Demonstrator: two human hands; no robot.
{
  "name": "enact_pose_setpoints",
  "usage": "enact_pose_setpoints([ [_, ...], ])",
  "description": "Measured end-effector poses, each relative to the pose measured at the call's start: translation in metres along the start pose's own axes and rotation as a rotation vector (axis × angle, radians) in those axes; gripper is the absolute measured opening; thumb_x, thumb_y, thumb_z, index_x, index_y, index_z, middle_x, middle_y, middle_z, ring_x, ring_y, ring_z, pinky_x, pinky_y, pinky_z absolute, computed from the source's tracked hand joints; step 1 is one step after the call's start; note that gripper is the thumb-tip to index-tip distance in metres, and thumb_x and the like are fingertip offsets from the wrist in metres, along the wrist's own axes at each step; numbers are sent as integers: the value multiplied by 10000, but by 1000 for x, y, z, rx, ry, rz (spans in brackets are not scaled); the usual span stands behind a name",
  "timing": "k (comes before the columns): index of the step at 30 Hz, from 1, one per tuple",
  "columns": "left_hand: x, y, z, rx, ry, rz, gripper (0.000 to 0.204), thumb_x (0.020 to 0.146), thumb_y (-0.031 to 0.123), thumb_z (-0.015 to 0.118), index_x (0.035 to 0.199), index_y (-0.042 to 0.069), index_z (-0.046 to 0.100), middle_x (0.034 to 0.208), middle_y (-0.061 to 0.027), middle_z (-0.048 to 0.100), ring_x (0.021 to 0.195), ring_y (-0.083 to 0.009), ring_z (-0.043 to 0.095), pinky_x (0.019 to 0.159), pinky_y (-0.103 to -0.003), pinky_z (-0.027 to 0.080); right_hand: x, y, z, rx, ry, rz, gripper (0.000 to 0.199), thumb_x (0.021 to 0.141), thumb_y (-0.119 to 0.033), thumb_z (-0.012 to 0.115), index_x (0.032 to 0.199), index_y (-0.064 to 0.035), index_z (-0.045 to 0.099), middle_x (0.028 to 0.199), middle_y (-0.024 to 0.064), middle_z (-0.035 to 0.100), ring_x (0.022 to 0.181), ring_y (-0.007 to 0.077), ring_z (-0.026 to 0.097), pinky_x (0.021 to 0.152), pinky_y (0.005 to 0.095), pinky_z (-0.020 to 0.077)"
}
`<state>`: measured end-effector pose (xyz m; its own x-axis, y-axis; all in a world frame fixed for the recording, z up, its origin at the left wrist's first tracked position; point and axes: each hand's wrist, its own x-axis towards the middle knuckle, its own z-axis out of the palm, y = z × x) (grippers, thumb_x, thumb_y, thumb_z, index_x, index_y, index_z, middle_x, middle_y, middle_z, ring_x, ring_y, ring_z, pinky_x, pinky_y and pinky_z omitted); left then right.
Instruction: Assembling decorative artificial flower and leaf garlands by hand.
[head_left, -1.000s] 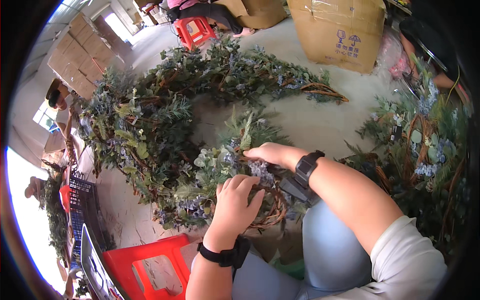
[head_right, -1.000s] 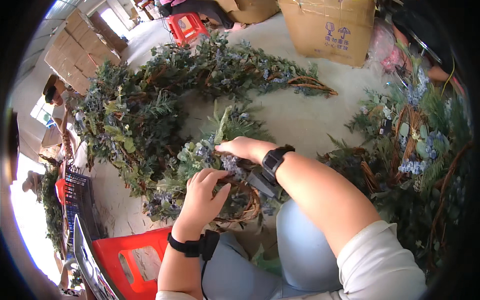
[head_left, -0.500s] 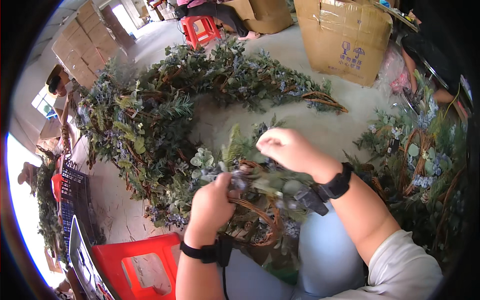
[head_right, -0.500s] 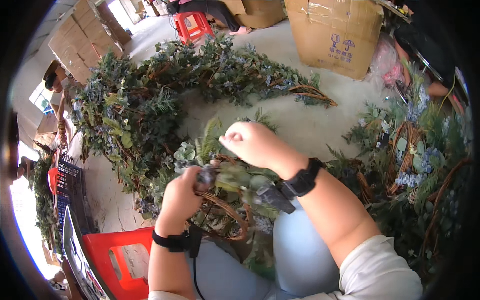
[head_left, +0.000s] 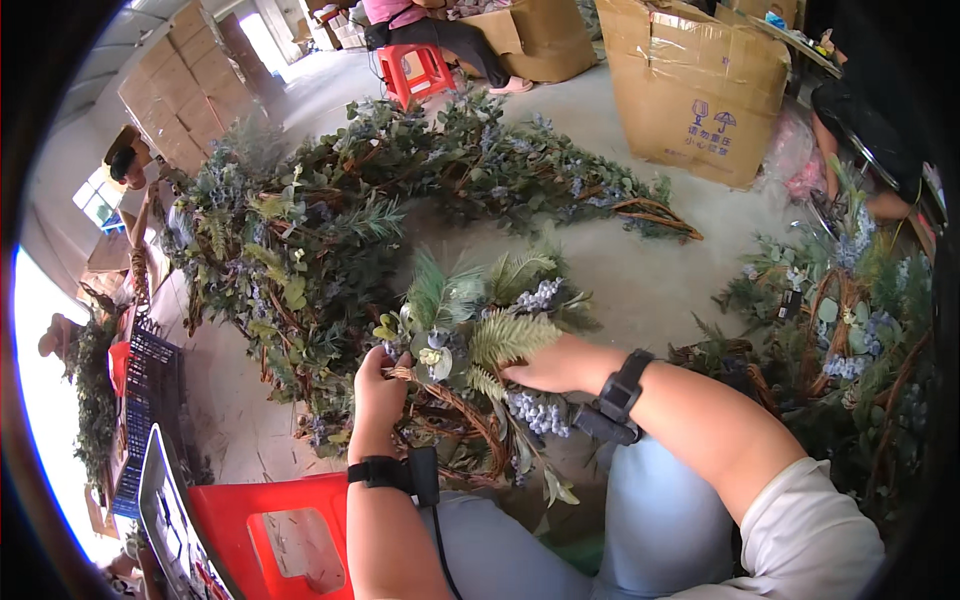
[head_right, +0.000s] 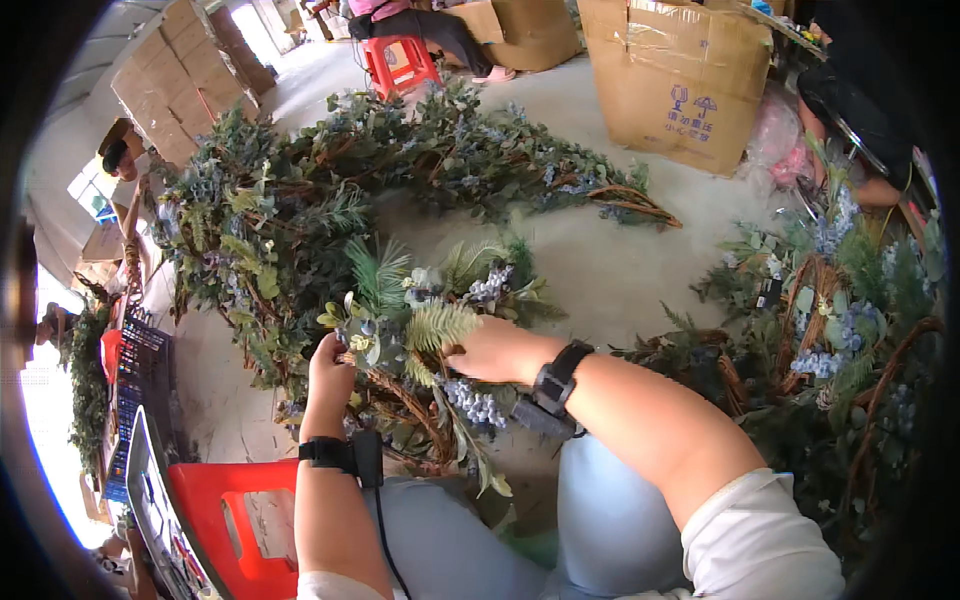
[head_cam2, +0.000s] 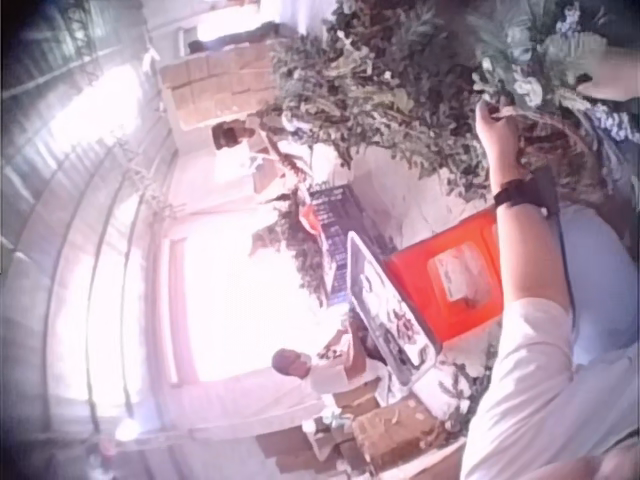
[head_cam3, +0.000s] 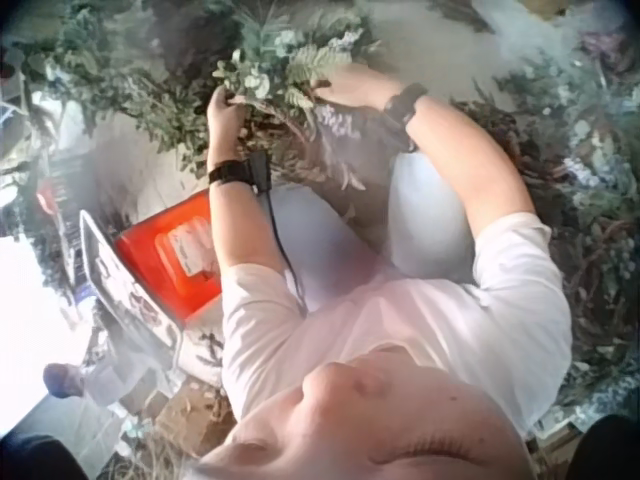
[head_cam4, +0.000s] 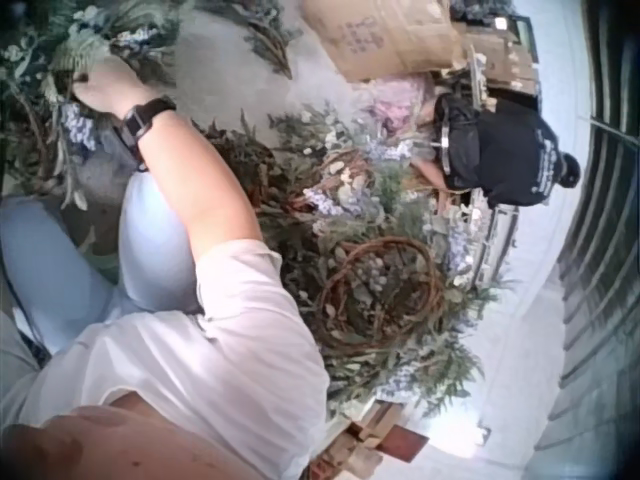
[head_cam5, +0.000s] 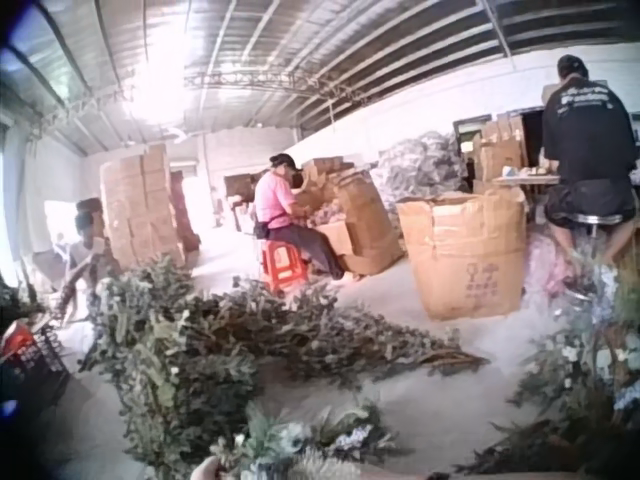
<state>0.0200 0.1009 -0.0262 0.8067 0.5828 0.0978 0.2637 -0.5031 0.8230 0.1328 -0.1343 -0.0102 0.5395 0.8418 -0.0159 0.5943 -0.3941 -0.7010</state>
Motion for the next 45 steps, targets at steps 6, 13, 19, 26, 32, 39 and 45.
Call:
enact_pose_setpoints([
  [6, 1, -10, 0, -25, -73, -69, 256, 792, 148, 631, 978, -2, 540, 791, -80, 601, 673, -143, 516, 618, -277, 420, 18, -19, 15, 222, 293, -442, 322, 734, -170, 610, 1016, -27, 547, 880, 118, 575, 783, 273, 545, 717, 373, 448],
  [13, 1, -5, -9, 10, -133, -26, 442, 678, 56, 646, 1093, 6, 503, 967, -147, 586, 796, -235, 577, 708, -315, 447, 33, -24, 28, -277, 245, -615, 183, 688, -78, 538, 852, 1, 564, 816, 155, 559, 782, 294, 540, 699, 366, 428],
  [19, -27, 54, -33, 210, -118, 183, 679, 630, 5, 643, 1255, 28, 379, 1214, -186, 427, 1097, -316, 451, 939, -360, 368, 19, -25, 26, 320, 222, -222, 242, 762, -181, 593, 931, -9, 578, 883, 159, 588, 821, 315, 545, 716, 364, 417],
  [26, -43, 107, -7, 199, -210, 590, 706, 598, 61, 727, 1231, 48, 417, 1162, -198, 481, 1126, -361, 424, 943, -408, 357, 24, -28, 32, -88, 416, -482, 244, 749, -72, 573, 990, -33, 566, 896, 135, 596, 887, 286, 554, 806, 375, 420],
  [32, -25, 85, -1, 166, -18, 497, 483, 619, 55, 728, 1046, 50, 502, 844, -104, 569, 866, -289, 527, 786, -380, 413, 15, -46, 22, 592, 142, 88, 269, 736, -66, 596, 1002, -26, 583, 876, 79, 615, 745, 162, 578, 706, 284, 452],
  [39, -21, 72, -1, -33, -54, 422, 273, 666, -5, 681, 889, 26, 527, 826, -69, 557, 782, -193, 525, 742, -289, 421, 24, -29, 24, 837, 193, 309, 129, 723, -121, 671, 760, 0, 643, 679, 28, 597, 629, 111, 535, 594, 239, 414],
  [45, -25, 76, 0, 37, -64, 487, 260, 664, -19, 664, 880, 22, 526, 821, -74, 554, 778, -203, 523, 743, -290, 420, 28, -28, 31, 864, 270, 381, 192, 709, -153, 688, 789, 10, 627, 643, 22, 578, 499, 112, 475, 491, 253, 389],
])
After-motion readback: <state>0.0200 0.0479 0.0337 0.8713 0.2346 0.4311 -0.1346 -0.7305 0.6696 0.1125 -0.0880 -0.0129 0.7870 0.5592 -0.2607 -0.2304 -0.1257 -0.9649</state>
